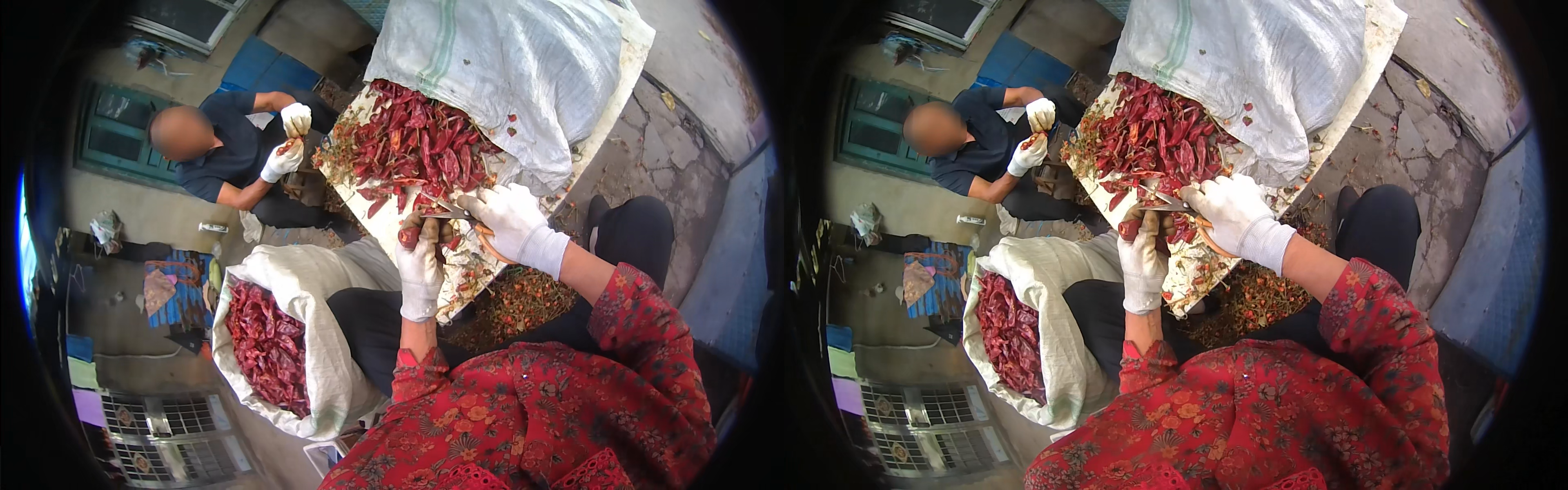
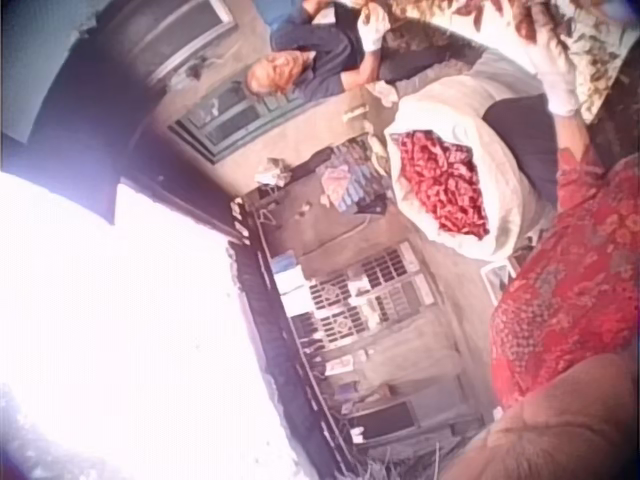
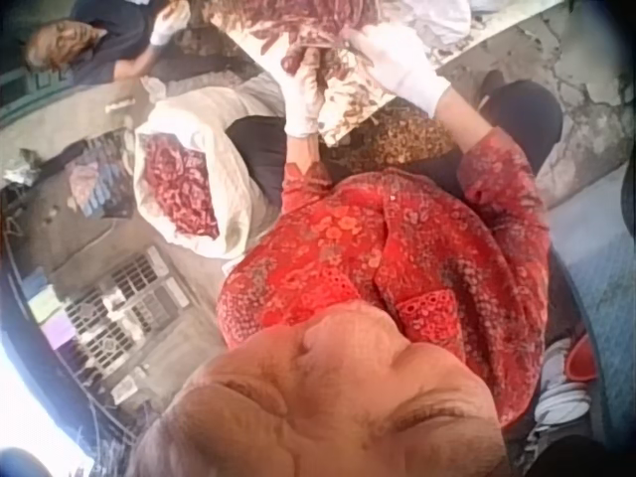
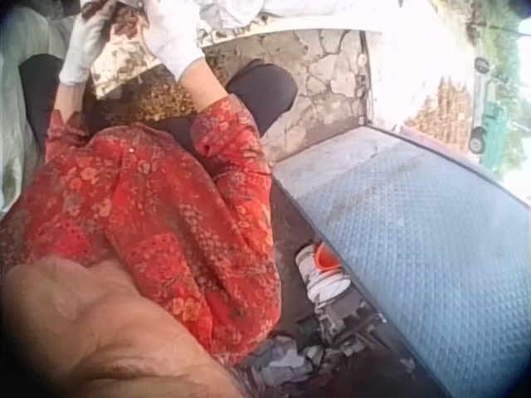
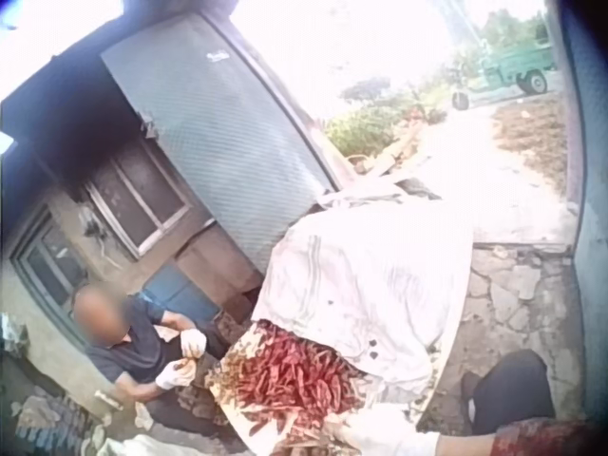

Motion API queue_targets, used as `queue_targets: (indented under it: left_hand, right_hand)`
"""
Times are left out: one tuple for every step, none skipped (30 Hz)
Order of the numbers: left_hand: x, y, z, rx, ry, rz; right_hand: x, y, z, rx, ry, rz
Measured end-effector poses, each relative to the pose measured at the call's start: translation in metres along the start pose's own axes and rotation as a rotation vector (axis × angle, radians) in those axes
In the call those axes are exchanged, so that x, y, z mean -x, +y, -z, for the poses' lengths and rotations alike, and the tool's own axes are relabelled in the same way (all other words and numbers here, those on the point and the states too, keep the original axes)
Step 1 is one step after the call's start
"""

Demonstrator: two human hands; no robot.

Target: The person uses shears to cut the stems off dried red peppers and places the trimmed peppers into a large white sack. Another person sits across the table performing the same task.

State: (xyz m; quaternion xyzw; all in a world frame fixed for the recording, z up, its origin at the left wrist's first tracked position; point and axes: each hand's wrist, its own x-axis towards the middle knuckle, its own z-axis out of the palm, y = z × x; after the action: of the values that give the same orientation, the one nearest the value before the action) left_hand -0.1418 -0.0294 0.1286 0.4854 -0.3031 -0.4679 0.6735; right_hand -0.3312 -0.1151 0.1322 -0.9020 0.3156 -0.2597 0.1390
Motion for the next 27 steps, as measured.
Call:
queue_targets:
  left_hand:
    - [0.001,0.002,-0.005,0.008,0.002,-0.005]
    - [0.003,0.004,-0.008,0.035,-0.008,-0.009]
    - [0.005,0.005,-0.011,0.062,-0.018,-0.014]
    - [0.006,0.006,-0.013,0.088,-0.029,-0.018]
    - [0.007,0.005,-0.011,0.119,-0.038,-0.014]
    - [0.006,0.003,-0.007,0.149,-0.047,-0.009]
    - [0.006,0.001,-0.005,0.179,-0.056,-0.004]
    - [0.006,0.000,-0.004,0.179,-0.045,-0.004]
    - [0.006,-0.002,-0.004,0.178,-0.033,-0.004]
    - [0.007,-0.002,-0.004,0.178,-0.022,-0.004]
    - [0.007,-0.002,-0.006,0.174,-0.014,-0.005]
    - [0.008,-0.001,-0.009,0.170,-0.006,-0.006]
    - [0.009,-0.001,-0.011,0.167,0.002,-0.007]
    - [0.010,-0.002,-0.011,0.136,0.015,-0.032]
    - [0.011,-0.002,-0.012,0.105,0.028,-0.057]
    - [0.012,-0.003,-0.012,0.074,0.041,-0.081]
    - [0.011,-0.003,-0.012,0.017,0.059,-0.093]
    - [0.010,-0.004,-0.011,-0.041,0.078,-0.104]
    - [0.009,-0.004,-0.011,-0.098,0.096,-0.116]
    - [0.009,-0.005,-0.011,-0.112,0.119,-0.122]
    - [0.009,-0.006,-0.010,-0.126,0.142,-0.129]
    - [0.009,-0.006,-0.009,-0.141,0.166,-0.135]
    - [0.010,-0.005,-0.007,-0.131,0.157,-0.106]
    - [0.010,-0.007,-0.002,-0.043,0.116,-0.099]
    - [0.010,-0.011,0.003,0.045,0.076,-0.092]
    - [0.008,-0.013,0.000,0.136,0.021,-0.080]
    - [0.003,-0.017,-0.013,0.207,-0.023,-0.015]
  right_hand:
    - [0.000,0.002,-0.003,0.030,0.043,0.014]
    - [0.000,0.002,-0.003,0.037,0.038,0.022]
    - [-0.001,0.002,-0.003,0.044,0.034,0.030]
    - [-0.002,0.002,-0.003,0.051,0.030,0.038]
    - [-0.002,0.001,-0.003,0.067,0.027,0.046]
    - [-0.001,0.001,-0.004,0.083,0.024,0.054]
    - [-0.001,0.000,-0.005,0.100,0.021,0.061]
    - [-0.001,0.000,-0.006,0.103,0.003,0.057]
    - [0.000,-0.001,-0.008,0.107,-0.014,0.054]
    - [0.001,-0.001,-0.009,0.111,-0.031,0.050]
    - [0.002,-0.002,-0.010,0.104,-0.019,0.061]
    - [0.004,-0.002,-0.010,0.096,-0.007,0.072]
    - [0.006,-0.002,-0.010,0.089,0.005,0.083]
    - [0.006,-0.003,-0.010,0.098,0.003,0.078]
    - [0.006,-0.005,-0.010,0.107,0.002,0.074]
    - [0.006,-0.007,-0.010,0.116,0.000,0.070]
    - [0.007,-0.009,-0.009,0.119,-0.027,0.056]
    - [0.009,-0.011,-0.008,0.122,-0.054,0.042]
    - [0.009,-0.013,-0.007,0.124,-0.081,0.028]
    - [0.008,-0.017,-0.002,0.102,-0.155,-0.002]
    - [0.005,-0.023,0.007,0.081,-0.230,-0.031]
    - [0.003,-0.027,0.011,0.059,-0.306,-0.059]
    - [0.003,-0.027,0.010,0.020,-0.319,-0.068]
    - [0.005,-0.028,0.008,-0.020,-0.332,-0.076]
    - [0.006,-0.027,0.003,-0.060,-0.346,-0.084]
    - [0.010,-0.015,-0.020,-0.280,-0.243,-0.125]
    - [0.019,0.008,-0.057,-0.487,-0.128,-0.181]
